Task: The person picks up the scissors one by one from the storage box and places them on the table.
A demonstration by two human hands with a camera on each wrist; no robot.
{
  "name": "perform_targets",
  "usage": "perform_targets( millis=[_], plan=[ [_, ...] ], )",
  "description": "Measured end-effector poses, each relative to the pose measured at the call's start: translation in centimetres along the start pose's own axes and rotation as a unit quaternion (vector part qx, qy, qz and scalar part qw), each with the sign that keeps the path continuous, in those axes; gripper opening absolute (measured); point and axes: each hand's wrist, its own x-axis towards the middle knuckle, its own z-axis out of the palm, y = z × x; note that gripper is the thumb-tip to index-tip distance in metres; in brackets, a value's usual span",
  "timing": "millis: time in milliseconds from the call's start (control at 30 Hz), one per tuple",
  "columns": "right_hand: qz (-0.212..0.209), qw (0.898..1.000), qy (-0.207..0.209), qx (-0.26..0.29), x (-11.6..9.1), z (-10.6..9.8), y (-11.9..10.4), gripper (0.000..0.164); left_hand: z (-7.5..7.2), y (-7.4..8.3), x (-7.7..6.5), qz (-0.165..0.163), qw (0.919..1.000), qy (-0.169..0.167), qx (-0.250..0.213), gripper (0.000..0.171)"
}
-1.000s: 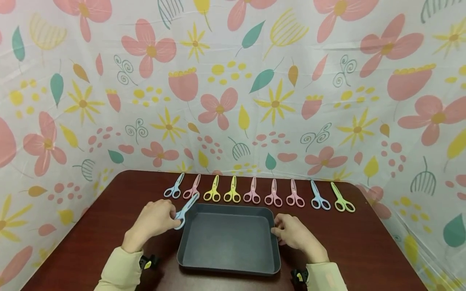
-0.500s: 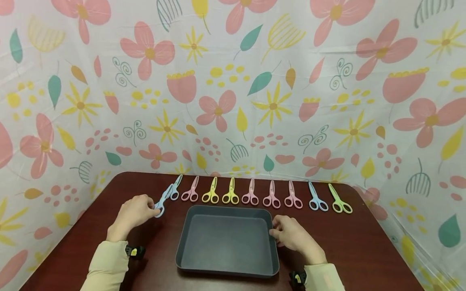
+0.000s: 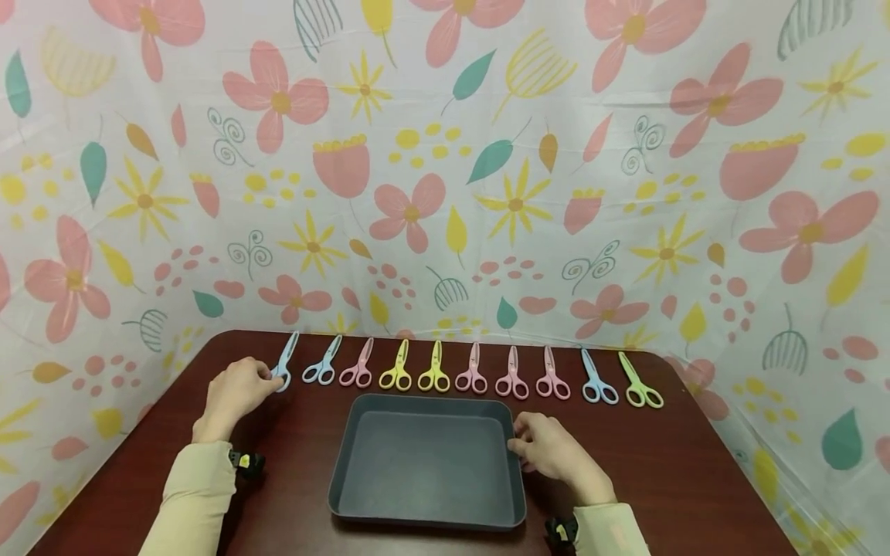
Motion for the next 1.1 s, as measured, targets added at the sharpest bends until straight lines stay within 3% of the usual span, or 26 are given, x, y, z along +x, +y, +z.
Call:
perform_targets(
  millis=[300, 667, 900, 1100],
  plan=[
    [0.003, 1.0, 0.003, -0.01, 0.2, 0.2, -0.1, 0.011, 0.1, -1.6, 1.8, -0.006, 1.0, -0.003, 0.005, 0.03],
    [-0.025, 1.0, 0.004, -0.015, 0.0, 0.0, -0.7, 0.01, 0.7, -3.0, 2.7, -0.024, 0.9996, -0.015, 0.009, 0.038],
    [-0.023, 1.0, 0.009, -0.019, 0.0, 0.1, -0.6, 0.01, 0.8, -3.3, 3.9, 0.005, 0.9995, -0.007, 0.032, 0.043],
    [-0.016, 1.0, 0.009, -0.019, -0.3, 0.1, -0.2, 0.01, 1.2, -2.8, 4.7, 0.019, 0.9983, -0.026, 0.049, 0.044]
  ],
)
